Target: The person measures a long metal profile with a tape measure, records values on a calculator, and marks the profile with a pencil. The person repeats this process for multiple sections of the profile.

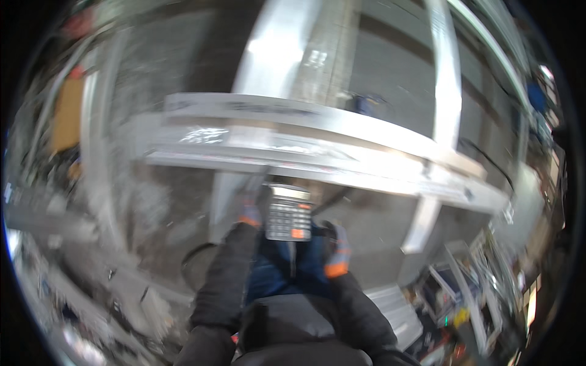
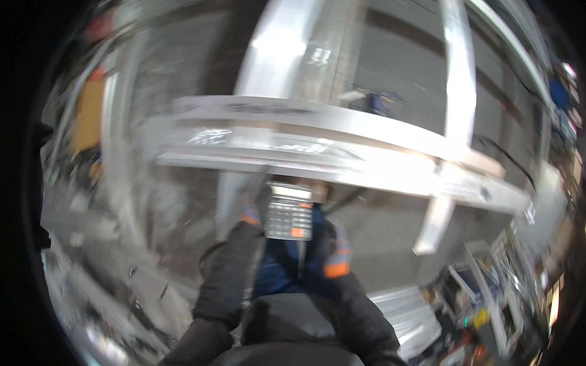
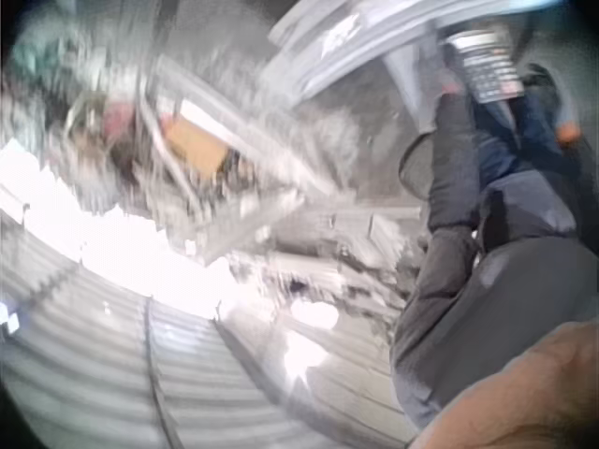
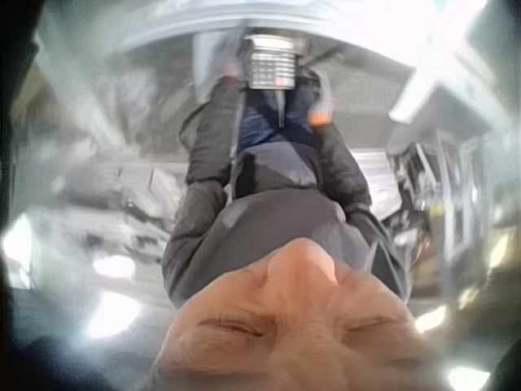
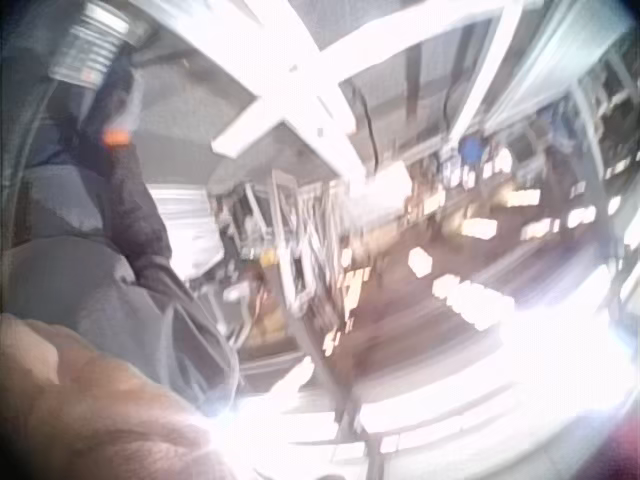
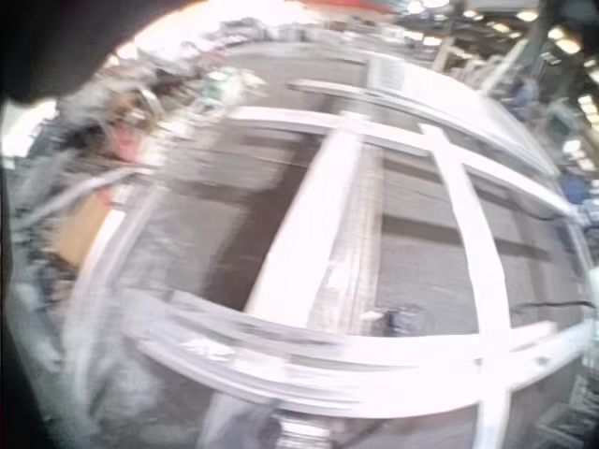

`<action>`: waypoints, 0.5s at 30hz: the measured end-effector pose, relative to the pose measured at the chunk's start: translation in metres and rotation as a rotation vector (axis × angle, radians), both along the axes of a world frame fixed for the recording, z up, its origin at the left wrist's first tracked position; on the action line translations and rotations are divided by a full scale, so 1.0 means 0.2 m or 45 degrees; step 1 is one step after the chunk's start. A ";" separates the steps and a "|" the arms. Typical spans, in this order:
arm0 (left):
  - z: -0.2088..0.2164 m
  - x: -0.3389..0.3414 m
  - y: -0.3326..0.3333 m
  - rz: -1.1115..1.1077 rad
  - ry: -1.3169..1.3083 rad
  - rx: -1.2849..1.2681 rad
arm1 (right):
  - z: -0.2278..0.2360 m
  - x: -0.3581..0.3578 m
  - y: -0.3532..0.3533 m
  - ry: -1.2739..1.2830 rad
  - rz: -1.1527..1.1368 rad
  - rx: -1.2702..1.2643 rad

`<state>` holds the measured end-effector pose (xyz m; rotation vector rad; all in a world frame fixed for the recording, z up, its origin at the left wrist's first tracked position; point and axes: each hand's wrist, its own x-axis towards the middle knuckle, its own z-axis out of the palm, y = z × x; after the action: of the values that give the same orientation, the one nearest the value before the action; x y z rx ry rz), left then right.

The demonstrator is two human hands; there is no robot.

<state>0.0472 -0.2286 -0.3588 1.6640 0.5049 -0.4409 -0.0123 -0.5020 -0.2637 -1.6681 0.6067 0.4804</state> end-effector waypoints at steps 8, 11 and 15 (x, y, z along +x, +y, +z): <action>0.15 0.08 0.05 -0.053 -0.291 0.054 | -0.03 -0.06 0.23 -0.141 0.035 -0.181; 0.15 0.09 0.06 -0.081 -0.184 0.085 | -0.06 -0.08 0.24 -0.047 0.051 -0.181; 0.07 0.03 0.04 -0.138 -0.397 0.263 | -0.13 -0.09 0.24 0.064 -0.010 -0.043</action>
<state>0.0530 -0.2200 -0.3458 1.9244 0.2346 -0.2053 -0.0297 -0.4532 -0.2901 -1.6896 0.6610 0.5100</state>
